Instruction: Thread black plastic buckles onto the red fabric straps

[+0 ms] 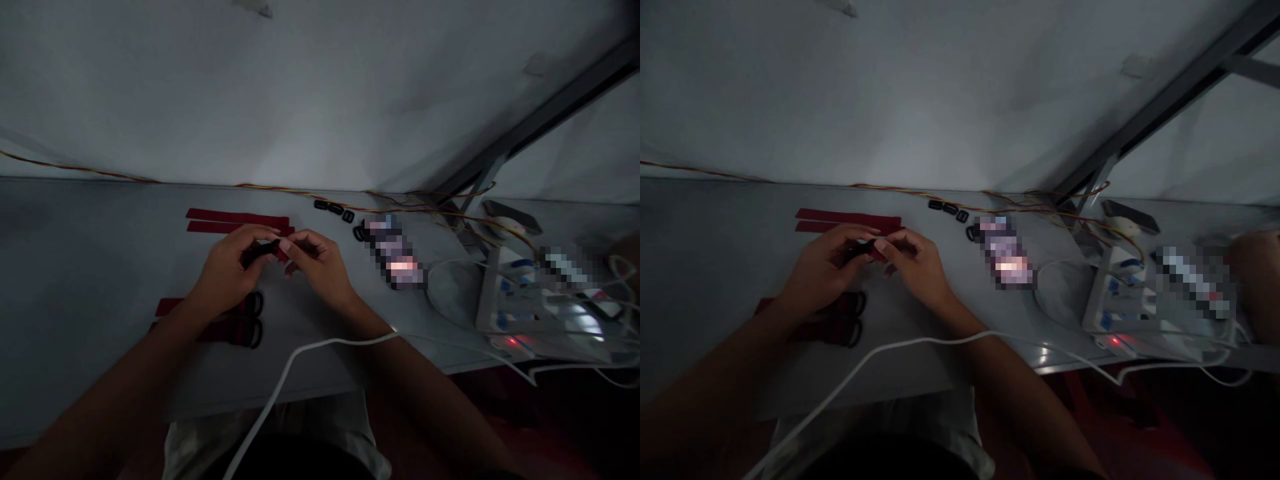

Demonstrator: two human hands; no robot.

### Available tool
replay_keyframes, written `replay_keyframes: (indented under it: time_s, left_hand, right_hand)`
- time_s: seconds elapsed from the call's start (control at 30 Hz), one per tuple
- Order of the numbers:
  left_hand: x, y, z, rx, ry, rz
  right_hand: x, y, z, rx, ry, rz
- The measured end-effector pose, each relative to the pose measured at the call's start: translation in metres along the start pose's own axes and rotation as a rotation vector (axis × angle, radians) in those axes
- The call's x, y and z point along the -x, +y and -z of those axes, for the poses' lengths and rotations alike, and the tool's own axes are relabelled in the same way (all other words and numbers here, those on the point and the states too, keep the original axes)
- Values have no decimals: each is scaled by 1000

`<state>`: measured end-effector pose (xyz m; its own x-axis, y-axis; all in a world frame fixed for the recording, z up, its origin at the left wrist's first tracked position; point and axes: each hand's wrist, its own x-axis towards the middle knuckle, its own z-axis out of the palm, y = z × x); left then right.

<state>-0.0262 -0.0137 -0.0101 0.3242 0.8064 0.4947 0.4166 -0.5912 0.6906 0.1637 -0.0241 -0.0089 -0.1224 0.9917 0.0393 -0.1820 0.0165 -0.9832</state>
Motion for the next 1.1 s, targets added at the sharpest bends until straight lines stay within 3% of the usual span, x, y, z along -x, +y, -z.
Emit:
replay_keyframes:
  time_s: [0.1, 0.17, 0.27, 0.43, 0.73, 1.1]
  left_hand:
    - [1, 0, -5, -139, 149, 14]
    - [2, 1, -7, -175, 174, -56]
    - [1, 5, -7, -187, 127, -163]
    - [-1, 6, 1, -120, 10, -206]
    - [-2, 2, 5, -339, 88, -356]
    - [-3, 11, 1, -349, 117, -289]
  right_hand:
    - [-1, 6, -2, -32, 13, -51]
    - [-2, 9, -3, -42, -7, -68]
    - [-1, 10, -4, -33, -10, -48]
    - [1, 6, 1, -69, -13, -94]
    - [3, 0, 3, -44, -153, -152]
    - [8, -1, -6, -38, -28, -71]
